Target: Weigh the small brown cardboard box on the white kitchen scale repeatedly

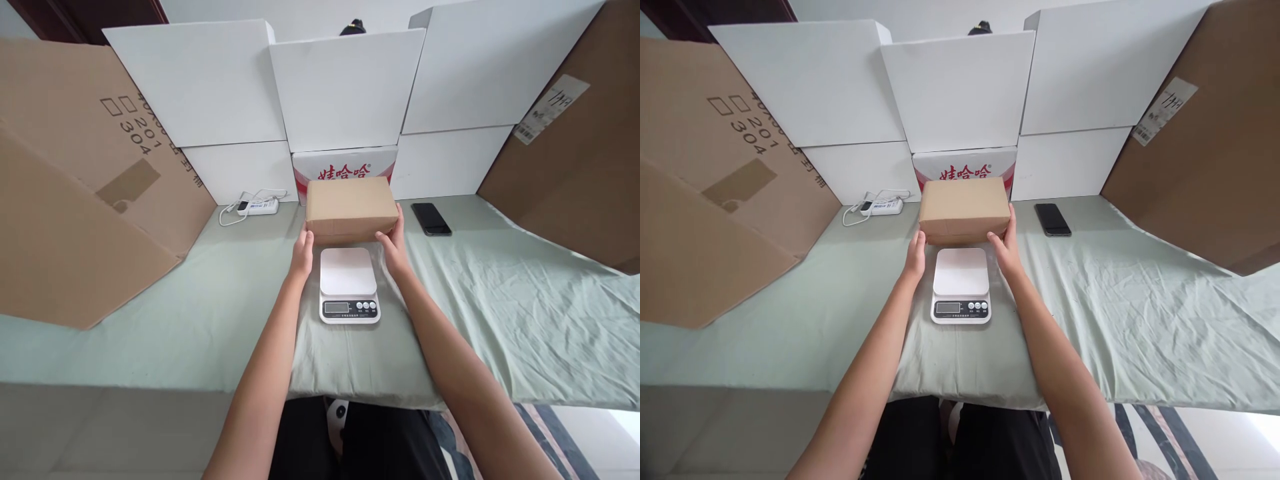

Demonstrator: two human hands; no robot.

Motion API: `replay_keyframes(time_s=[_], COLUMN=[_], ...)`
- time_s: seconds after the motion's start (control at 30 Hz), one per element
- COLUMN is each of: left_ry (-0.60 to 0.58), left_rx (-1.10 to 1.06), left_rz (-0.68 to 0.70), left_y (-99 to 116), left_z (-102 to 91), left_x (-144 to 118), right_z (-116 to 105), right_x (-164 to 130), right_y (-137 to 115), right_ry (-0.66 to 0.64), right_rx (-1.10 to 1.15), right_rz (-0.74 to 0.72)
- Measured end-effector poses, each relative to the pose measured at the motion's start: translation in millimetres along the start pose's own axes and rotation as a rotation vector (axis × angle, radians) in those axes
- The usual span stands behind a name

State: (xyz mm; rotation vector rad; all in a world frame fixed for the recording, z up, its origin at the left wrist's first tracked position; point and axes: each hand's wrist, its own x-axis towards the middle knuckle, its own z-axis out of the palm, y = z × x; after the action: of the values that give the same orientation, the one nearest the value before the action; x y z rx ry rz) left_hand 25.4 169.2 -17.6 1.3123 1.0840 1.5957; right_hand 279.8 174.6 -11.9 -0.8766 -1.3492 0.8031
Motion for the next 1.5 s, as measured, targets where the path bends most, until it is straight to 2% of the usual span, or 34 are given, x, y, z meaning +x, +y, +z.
replay_keyframes(time_s=[0.1, 0.23, 0.37, 0.47, 0.93, 1.0, 1.13, 1.3, 1.5], left_ry=[-0.013, 0.024, -0.026, -0.026, 0.058, 0.080, 0.160, 0.133, 0.106], left_rx=[0.083, 0.118, 0.126, 0.123, 0.087, 0.041, -0.015, 0.018, 0.038], left_rz=[0.135, 0.126, 0.066, 0.030, 0.036, 0.078, 0.101, 0.052, 0.071], left_y=[25.9, 48.6, 48.2, 39.2, 22.7, 20.0, 15.2, 12.6, 13.6], left_z=[-3.9, -15.8, -27.5, -30.1, -26.3, -27.9, -30.7, -30.6, -29.4], left_x=[-12.4, -54.4, -101.5, -116.2, -110.6, -109.0, -104.7, -102.3, -102.0], right_z=[-0.6, -7.4, -17.5, -19.1, -13.3, -14.7, -20.0, -24.9, -28.0], right_x=[-12.5, -57.0, -106.9, -124.0, -118.5, -118.2, -112.8, -102.0, -100.1], right_y=[-25.5, -49.1, -48.1, -39.3, -30.4, -30.1, -27.5, -15.7, -1.7], right_ry=[-0.021, -0.031, -0.030, -0.001, 0.013, 0.055, 0.234, 0.331, 0.277], right_rx=[-0.038, -0.096, -0.113, -0.125, -0.101, -0.083, 0.001, 0.070, 0.012], right_rz=[-0.075, -0.074, -0.003, 0.025, 0.012, 0.018, 0.048, 0.179, 0.205])
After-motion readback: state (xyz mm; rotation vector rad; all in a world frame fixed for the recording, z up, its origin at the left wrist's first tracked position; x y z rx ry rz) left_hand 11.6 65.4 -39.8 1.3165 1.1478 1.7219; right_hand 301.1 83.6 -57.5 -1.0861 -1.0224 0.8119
